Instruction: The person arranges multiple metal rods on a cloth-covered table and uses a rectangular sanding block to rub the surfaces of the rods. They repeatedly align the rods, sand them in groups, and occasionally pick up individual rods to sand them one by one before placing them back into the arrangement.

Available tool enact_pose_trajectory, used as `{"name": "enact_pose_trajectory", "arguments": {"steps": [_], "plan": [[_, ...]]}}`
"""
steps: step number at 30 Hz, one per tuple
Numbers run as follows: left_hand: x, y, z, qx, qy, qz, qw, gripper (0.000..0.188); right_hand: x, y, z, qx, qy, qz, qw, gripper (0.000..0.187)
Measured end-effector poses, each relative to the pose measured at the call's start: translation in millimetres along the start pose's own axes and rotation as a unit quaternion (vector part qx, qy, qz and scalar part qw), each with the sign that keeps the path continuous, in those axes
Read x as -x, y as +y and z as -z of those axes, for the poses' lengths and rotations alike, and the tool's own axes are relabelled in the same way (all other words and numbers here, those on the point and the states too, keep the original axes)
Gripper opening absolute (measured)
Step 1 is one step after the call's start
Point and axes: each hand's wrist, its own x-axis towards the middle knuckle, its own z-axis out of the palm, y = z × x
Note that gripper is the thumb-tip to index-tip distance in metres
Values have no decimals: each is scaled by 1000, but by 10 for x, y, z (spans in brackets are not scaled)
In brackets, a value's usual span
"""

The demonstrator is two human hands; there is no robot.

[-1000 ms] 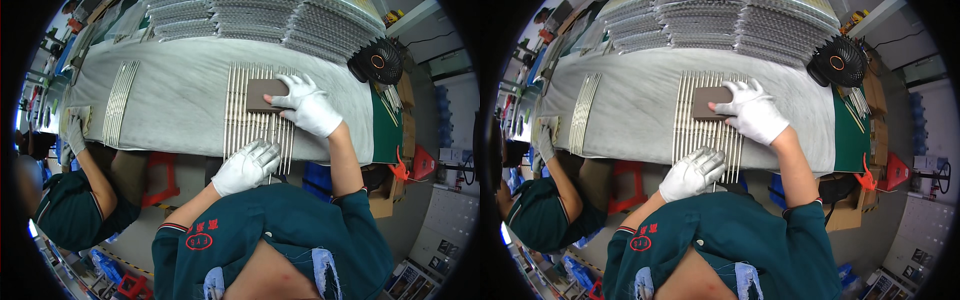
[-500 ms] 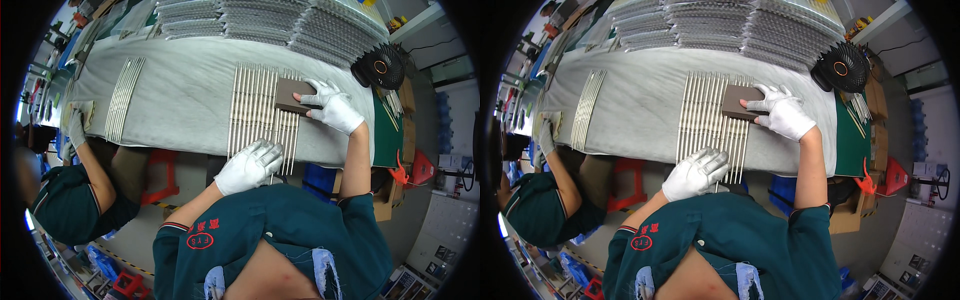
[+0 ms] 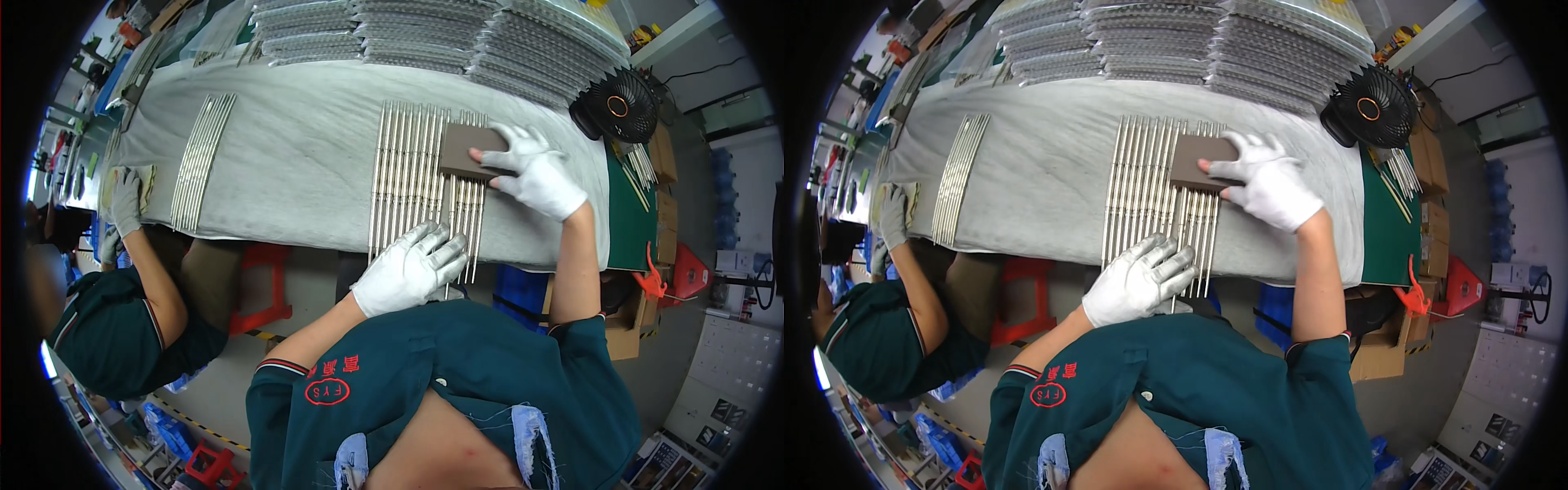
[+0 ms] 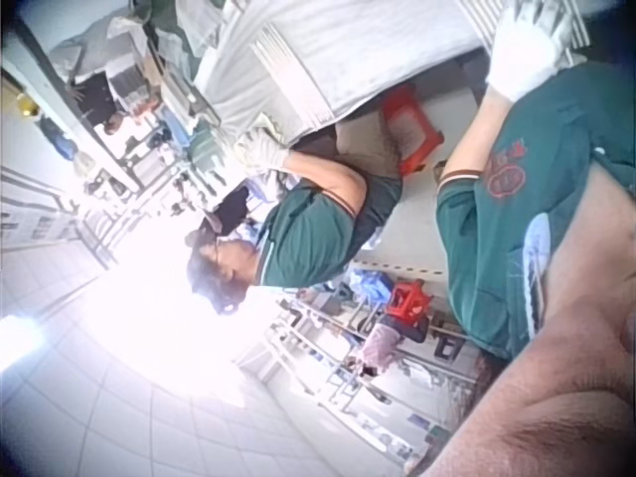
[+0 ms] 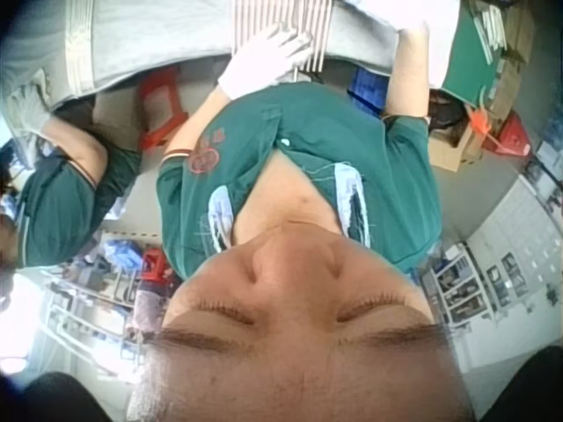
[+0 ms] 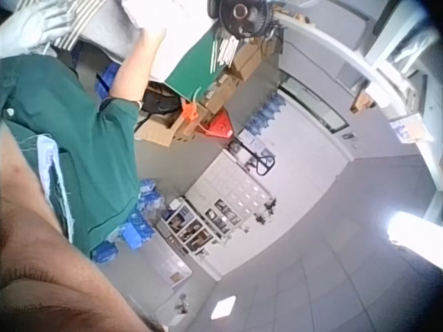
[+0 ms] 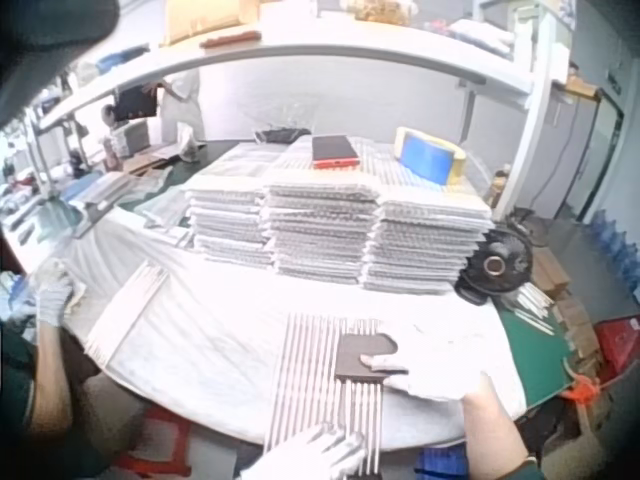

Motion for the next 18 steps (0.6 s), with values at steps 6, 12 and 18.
{"name": "enact_pose_trajectory", "arguments": {"steps": [6,12,18], "plan": [[17,-20,-34,-5,-19,-2,1000,60,-49,62,-24,20,-45,-22,999,50],[-12,-19,-39,3,-2,-3,1000,59,-128,-281,-137,22,16,64,998,53],[23,-10,-62,19,54,8,998,62,-7,54,-63,-16,-22,-28,999,51]]}}
